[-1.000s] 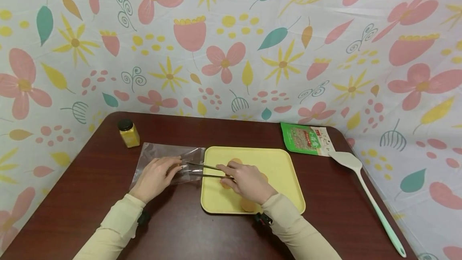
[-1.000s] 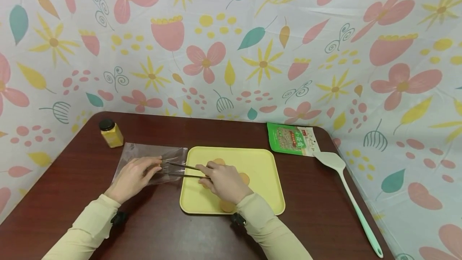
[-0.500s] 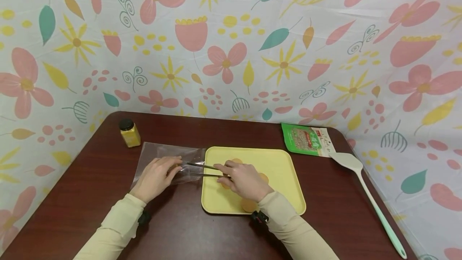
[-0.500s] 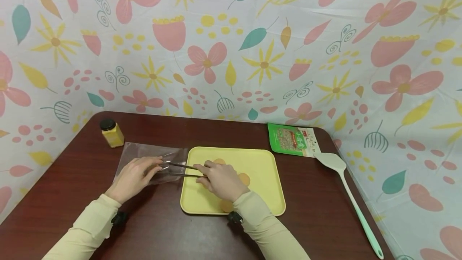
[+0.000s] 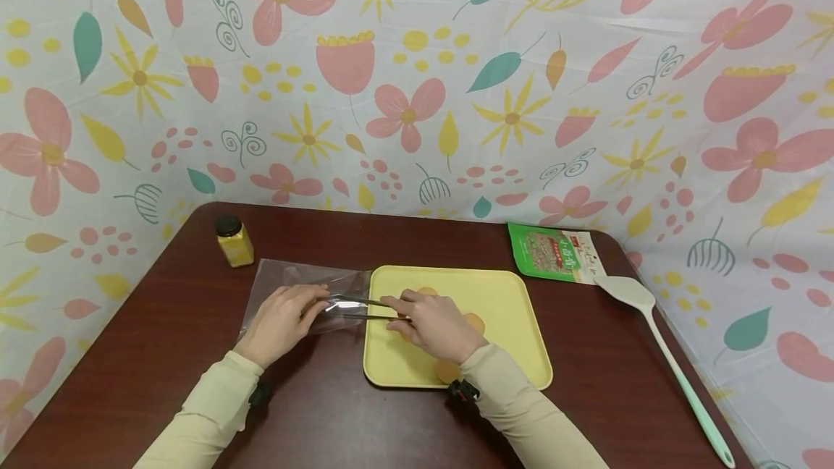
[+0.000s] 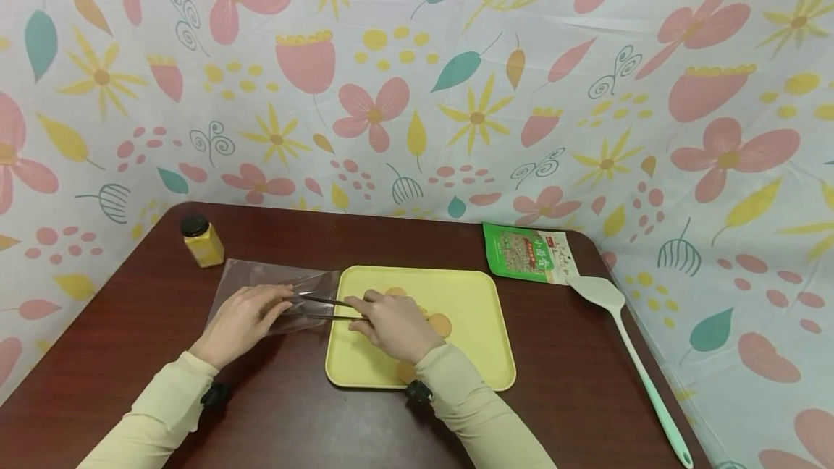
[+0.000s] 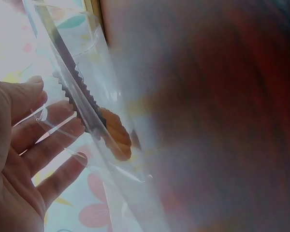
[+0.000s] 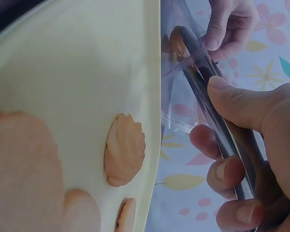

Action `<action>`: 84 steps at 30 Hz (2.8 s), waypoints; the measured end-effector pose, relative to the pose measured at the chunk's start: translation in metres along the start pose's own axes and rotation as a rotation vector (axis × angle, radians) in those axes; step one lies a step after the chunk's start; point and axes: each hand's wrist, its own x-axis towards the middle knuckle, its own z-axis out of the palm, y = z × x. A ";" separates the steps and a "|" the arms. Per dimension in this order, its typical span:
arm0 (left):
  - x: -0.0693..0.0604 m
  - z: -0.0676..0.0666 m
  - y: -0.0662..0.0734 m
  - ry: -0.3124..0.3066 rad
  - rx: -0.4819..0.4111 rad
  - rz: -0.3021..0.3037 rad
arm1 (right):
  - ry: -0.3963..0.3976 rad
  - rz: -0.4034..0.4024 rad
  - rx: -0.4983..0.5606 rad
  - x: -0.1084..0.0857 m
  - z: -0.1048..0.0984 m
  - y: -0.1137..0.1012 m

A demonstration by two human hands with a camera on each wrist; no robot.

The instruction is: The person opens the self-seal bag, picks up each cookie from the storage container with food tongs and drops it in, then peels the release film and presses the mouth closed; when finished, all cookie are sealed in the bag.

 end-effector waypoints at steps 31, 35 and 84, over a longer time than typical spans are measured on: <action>0.000 0.000 0.000 0.006 -0.022 -0.029 | -0.098 0.028 0.023 0.006 0.002 -0.002; -0.001 0.001 0.000 0.001 -0.019 -0.034 | -0.109 0.042 0.042 0.005 0.003 -0.001; -0.003 0.001 -0.003 -0.018 0.022 -0.025 | -0.057 0.500 0.130 -0.142 -0.080 0.066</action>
